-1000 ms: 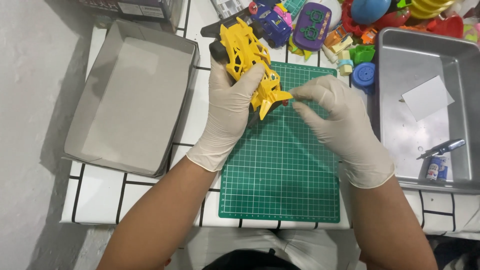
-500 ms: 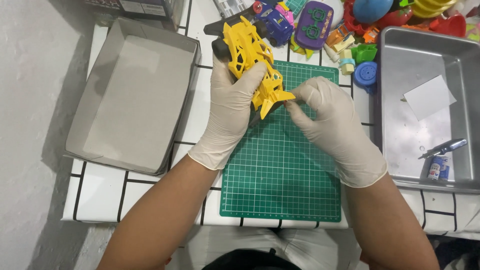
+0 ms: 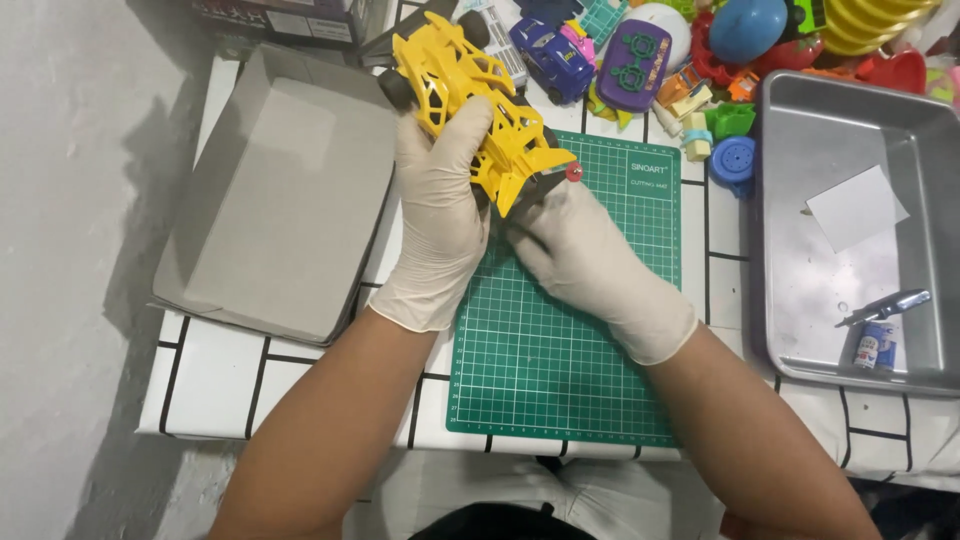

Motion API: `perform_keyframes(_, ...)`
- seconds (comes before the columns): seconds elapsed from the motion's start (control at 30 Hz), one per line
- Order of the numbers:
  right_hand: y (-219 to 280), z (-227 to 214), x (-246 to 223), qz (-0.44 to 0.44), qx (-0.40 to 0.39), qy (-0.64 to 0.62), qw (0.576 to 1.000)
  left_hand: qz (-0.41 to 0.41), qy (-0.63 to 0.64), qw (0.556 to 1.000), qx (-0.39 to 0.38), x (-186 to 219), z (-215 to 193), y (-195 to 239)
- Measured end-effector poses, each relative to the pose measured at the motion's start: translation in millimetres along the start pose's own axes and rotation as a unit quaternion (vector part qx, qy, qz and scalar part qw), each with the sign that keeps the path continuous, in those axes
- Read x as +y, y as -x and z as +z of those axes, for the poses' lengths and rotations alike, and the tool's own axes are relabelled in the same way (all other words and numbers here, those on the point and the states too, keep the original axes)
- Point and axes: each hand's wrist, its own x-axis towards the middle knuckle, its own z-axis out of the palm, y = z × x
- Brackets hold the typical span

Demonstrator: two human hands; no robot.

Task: Assembling a plastic model toy car, including the chassis, gears, and body shell components.

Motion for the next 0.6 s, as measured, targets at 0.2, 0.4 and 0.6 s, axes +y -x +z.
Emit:
perform_keyframes(0.2,2,20,22,0.045,0.012,0.023,0.999,0.014,-0.021,0.998,-0.054,-3,-4,0)
perform_keyframes(0.4,30,6,29,0.188,-0.025,0.038,0.981,-0.034,-0.044,0.994,-0.09,-6,-7,-2)
perform_keyframes(0.6,-3,-24,-24,0.399,-0.029,-0.104,0.91,-0.075,-0.117,0.982,-0.131,-25,-17,0)
